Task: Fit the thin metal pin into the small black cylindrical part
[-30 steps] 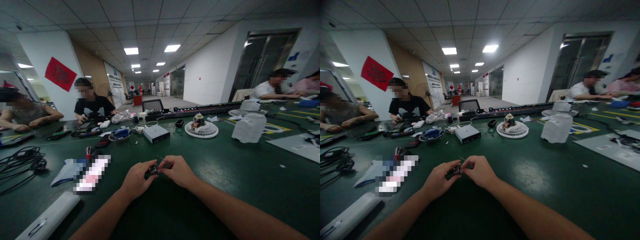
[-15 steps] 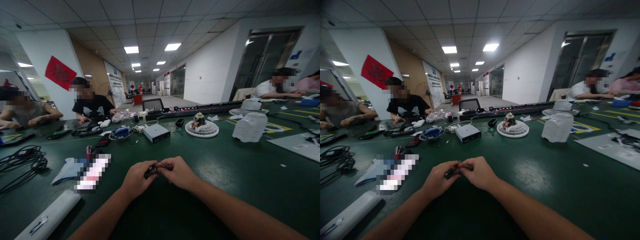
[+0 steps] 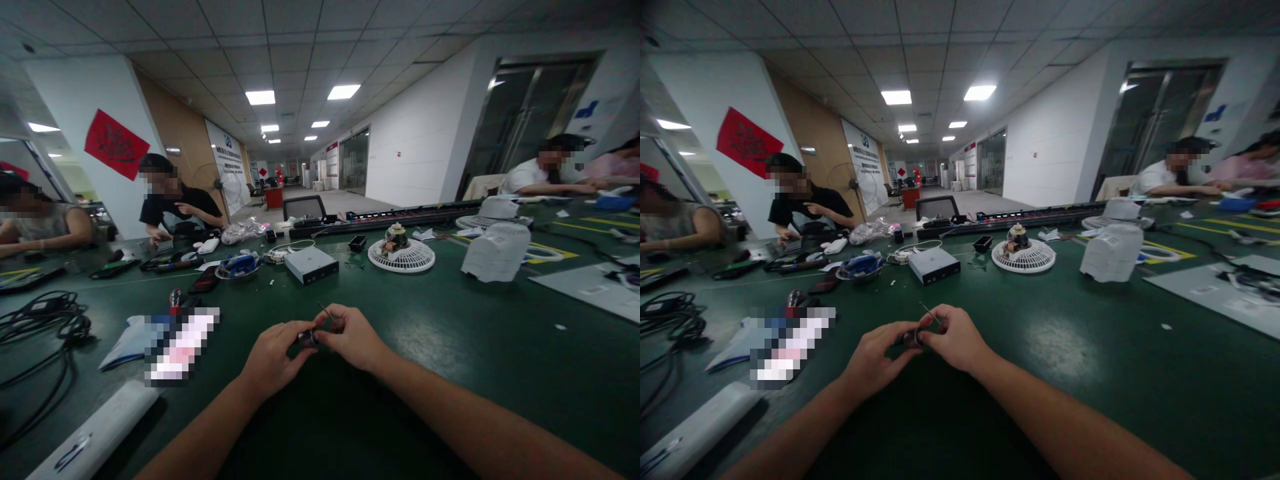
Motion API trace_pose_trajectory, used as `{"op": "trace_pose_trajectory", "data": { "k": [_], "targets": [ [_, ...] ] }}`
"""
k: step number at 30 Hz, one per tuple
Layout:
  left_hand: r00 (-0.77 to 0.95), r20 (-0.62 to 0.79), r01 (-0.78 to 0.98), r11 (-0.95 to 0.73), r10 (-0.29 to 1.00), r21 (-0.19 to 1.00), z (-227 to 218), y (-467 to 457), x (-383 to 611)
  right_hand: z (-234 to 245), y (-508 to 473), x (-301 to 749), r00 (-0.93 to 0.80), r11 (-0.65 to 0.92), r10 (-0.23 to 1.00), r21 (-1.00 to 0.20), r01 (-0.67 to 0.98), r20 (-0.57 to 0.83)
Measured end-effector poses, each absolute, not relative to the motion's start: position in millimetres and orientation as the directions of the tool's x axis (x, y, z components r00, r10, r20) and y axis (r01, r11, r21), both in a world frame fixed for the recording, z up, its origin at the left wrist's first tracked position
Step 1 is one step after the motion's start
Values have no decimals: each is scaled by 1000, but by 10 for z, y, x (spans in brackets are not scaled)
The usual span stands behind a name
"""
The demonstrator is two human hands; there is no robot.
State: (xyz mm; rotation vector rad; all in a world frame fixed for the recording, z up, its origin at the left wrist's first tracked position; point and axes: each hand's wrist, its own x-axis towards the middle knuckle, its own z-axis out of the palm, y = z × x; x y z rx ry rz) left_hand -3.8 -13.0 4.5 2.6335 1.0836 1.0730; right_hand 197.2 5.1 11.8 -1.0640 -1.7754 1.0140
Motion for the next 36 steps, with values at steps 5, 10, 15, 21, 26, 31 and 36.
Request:
{"op": "trace_pose_trajectory", "data": {
  "k": [5, 10, 15, 21, 26, 31, 36],
  "targets": [
    [507, 512, 559, -716, 694, 418, 69, -146, -52, 109, 78, 1993, -418, 215, 903, -948, 235, 101],
    [506, 445, 539, -674, 738, 505, 116, -159, -36, 142, 54, 2047, -443, 421, 867, -812, 405, 228],
    [510, 457, 522, -685, 729, 509, 133, -161, -30, 153, 46, 2046, -455, 453, 854, -791, 411, 253],
    [444, 476, 610, -645, 759, 461, 96, -137, 5, 164, 53, 2034, -406, 471, 870, -713, 519, 278],
    [235, 472, 715, -480, 850, 508, 38, -51, -19, 222, 94, 2103, -344, 473, 881, -565, 676, 325],
    [197, 445, 730, -434, 873, 528, 21, -11, -73, 277, 101, 2154, -490, 596, 803, -424, 682, 340],
    [378, 412, 702, -547, 829, 457, 53, -72, -33, 271, 60, 2108, -562, 654, 755, -323, 684, 337]
  ]
}}
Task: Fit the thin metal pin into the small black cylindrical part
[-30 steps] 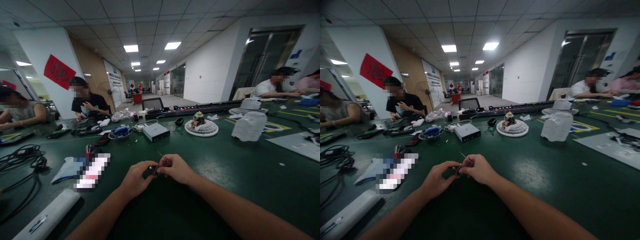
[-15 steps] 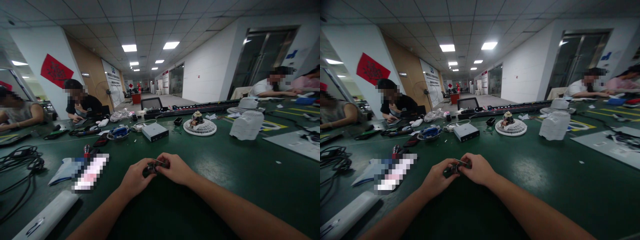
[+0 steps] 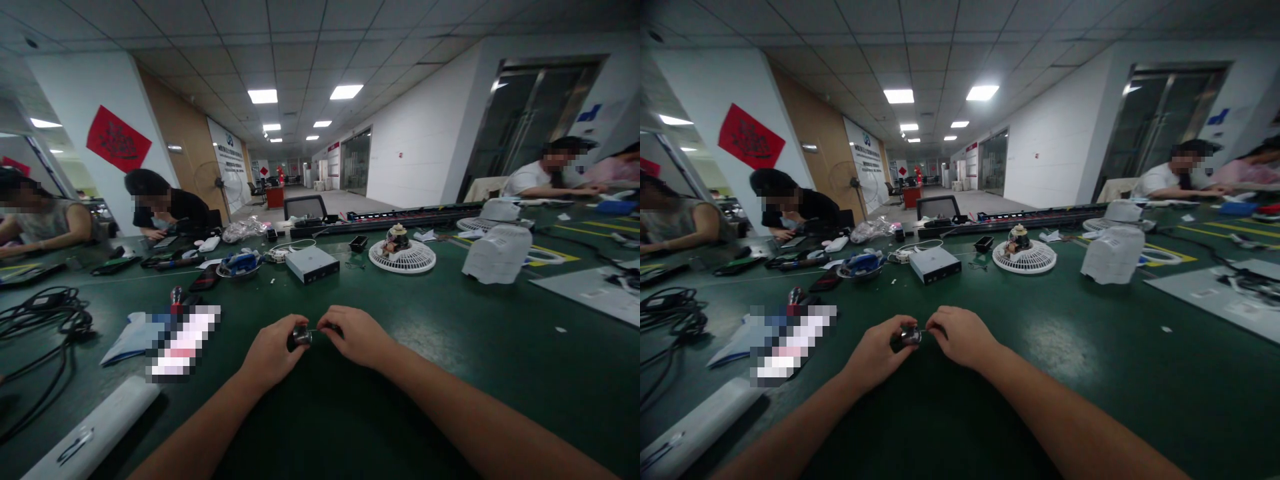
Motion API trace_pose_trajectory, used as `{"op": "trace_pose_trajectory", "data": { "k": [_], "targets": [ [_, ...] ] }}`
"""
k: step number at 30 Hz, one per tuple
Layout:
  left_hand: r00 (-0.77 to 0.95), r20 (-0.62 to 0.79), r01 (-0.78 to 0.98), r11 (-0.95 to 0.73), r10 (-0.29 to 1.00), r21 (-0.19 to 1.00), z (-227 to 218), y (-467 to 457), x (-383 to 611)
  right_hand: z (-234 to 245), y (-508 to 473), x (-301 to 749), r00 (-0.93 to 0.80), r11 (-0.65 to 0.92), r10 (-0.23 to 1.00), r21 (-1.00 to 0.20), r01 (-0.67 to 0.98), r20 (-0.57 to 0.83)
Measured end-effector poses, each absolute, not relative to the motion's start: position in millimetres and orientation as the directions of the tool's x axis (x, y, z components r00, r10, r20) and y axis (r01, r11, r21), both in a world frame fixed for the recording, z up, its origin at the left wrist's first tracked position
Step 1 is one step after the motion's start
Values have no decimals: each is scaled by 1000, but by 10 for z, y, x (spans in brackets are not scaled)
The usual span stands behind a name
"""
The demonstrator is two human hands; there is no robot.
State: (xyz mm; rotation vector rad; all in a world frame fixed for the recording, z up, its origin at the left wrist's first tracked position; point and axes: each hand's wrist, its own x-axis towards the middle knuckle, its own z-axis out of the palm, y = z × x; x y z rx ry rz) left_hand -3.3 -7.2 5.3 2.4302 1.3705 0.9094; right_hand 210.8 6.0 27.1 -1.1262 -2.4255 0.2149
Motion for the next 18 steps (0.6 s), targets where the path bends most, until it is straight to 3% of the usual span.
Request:
{"op": "trace_pose_trajectory", "data": {
  "k": [5, 11, 15, 18],
  "targets": [
    [417, 428, 713, -580, 802, 393, 50, -93, -11, 237, 32, 2079, -546, 623, 776, -251, 741, 314],
    [431, 432, 713, -592, 792, 375, 56, -99, -27, 212, 38, 2084, -501, 582, 813, -443, 682, 297],
    [459, 444, 707, -619, 770, 342, 45, -102, -22, 194, 56, 2079, -463, 555, 831, -381, 740, 309],
    [465, 452, 705, -627, 761, 330, 38, -105, -19, 202, 60, 2087, -494, 571, 821, -408, 712, 286]
  ]
}}
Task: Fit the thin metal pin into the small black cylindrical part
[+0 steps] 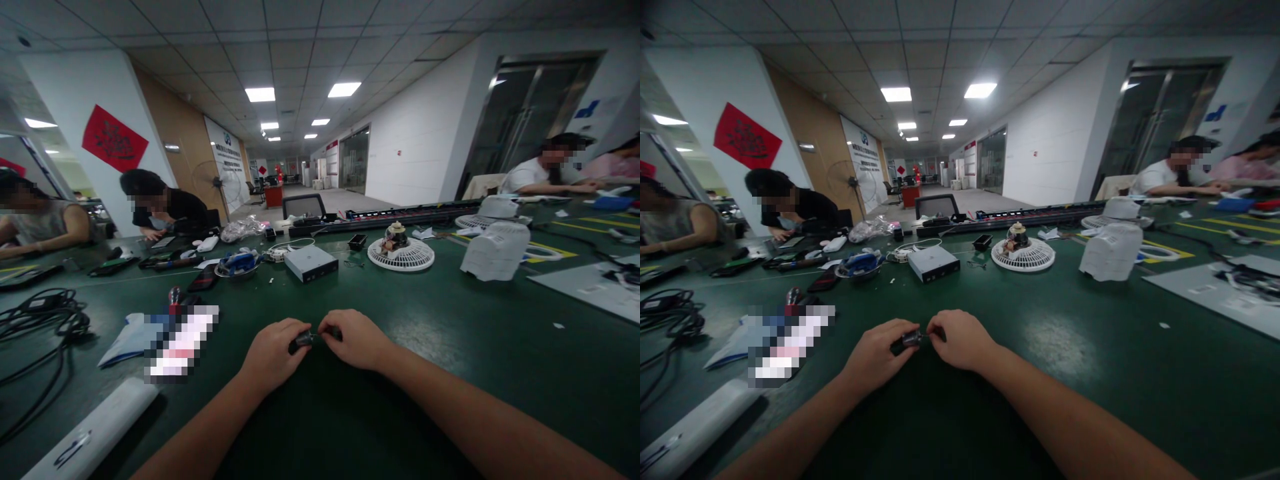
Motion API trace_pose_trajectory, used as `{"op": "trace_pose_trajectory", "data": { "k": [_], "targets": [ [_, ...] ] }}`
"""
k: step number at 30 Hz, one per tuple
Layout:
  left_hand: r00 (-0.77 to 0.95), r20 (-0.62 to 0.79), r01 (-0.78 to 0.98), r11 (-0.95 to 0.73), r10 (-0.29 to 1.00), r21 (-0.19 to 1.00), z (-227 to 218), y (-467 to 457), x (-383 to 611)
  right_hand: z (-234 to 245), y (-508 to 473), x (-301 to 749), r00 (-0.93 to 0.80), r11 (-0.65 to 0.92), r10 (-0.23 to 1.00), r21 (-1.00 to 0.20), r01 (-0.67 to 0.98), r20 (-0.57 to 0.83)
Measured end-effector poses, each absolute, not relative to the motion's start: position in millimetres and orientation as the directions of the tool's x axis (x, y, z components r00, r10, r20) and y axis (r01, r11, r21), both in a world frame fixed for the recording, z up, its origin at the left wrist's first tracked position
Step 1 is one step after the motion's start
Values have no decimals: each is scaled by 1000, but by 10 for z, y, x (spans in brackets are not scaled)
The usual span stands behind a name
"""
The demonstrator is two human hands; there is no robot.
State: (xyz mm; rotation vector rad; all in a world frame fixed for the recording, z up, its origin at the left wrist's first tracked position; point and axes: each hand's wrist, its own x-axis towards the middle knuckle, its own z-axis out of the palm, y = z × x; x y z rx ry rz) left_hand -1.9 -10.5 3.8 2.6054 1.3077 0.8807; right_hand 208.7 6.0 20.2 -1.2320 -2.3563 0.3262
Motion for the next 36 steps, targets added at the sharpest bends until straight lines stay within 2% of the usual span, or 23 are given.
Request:
{"op": "trace_pose_trajectory", "data": {
  "k": [9, 14, 17, 21, 26, 32, 36],
  "targets": [
    [479, 421, 740, -613, 770, 279, 55, -113, -4, 272, 25, 2088, -515, 556, 828, -443, 703, 221],
    [491, 411, 744, -615, 768, 260, 59, -113, 2, 299, -24, 2053, -482, 522, 853, -328, 787, 201],
    [459, 426, 762, -592, 780, 262, 67, -112, 3, 321, -30, 2049, -414, 446, 895, -297, 844, 168],
    [378, 431, 791, -528, 819, 308, 64, -88, -8, 315, 4, 2065, -358, 352, 932, -403, 845, 64],
    [298, 424, 796, -468, 855, 384, 38, -31, -37, 223, 62, 2075, -418, 328, 908, -559, 761, -36],
    [268, 423, 781, -452, 865, 430, 36, 10, -38, 204, 100, 2082, -363, 327, 927, -671, 665, 93],
    [338, 401, 751, -501, 851, 430, 34, -1, -22, 203, 101, 2076, -351, 375, 917, -705, 602, 188]
  ]
}}
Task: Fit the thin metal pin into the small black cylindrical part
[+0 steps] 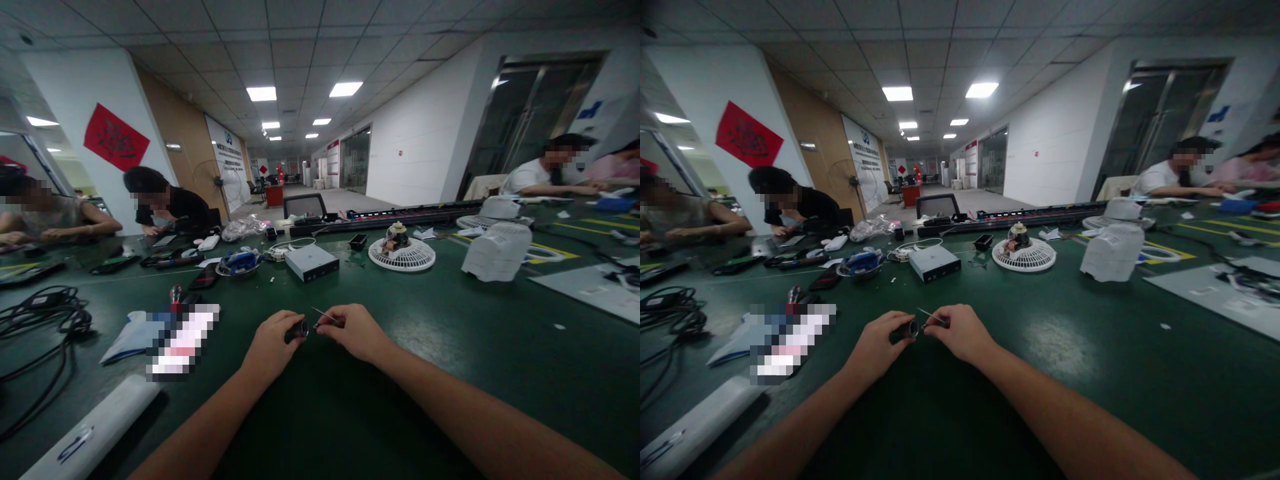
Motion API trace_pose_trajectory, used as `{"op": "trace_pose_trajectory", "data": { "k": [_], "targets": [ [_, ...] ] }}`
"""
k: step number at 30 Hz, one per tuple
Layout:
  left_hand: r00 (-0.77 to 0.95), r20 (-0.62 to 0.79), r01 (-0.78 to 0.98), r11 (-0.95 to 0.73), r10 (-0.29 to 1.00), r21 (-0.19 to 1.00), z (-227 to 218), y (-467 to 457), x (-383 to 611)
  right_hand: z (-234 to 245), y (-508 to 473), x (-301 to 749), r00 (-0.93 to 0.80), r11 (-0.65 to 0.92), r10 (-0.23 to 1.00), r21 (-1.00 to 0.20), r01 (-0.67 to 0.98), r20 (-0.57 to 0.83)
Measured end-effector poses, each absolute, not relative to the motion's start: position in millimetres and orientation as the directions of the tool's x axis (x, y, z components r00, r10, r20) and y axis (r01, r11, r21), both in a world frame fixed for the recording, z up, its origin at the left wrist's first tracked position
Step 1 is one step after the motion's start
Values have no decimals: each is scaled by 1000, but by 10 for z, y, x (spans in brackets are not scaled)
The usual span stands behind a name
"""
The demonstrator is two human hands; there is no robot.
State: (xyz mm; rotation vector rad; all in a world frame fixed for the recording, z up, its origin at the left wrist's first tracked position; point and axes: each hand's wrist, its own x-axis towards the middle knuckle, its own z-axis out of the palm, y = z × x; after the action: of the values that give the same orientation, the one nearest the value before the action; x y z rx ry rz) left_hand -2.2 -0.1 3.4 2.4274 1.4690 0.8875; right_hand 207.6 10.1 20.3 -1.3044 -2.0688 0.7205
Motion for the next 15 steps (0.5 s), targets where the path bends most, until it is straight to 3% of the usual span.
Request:
{"op": "trace_pose_trajectory", "data": {
  "k": [5, 9, 12, 15],
  "targets": [
    [481, 395, 703, -614, 783, 360, 74, -84, 2, 184, 68, 2042, -421, 514, 853, -647, 564, 310],
    [572, 408, 659, -695, 712, 288, 117, -118, 3, 210, 30, 2022, -370, 493, 869, -615, 615, 328],
    [620, 437, 618, -749, 651, 239, 116, -108, -11, 200, 29, 2025, -328, 436, 899, -664, 608, 290],
    [656, 463, 579, -791, 596, 197, 97, -96, -28, 127, 65, 2020, -343, 335, 924, -788, 517, 168]
  ]
}}
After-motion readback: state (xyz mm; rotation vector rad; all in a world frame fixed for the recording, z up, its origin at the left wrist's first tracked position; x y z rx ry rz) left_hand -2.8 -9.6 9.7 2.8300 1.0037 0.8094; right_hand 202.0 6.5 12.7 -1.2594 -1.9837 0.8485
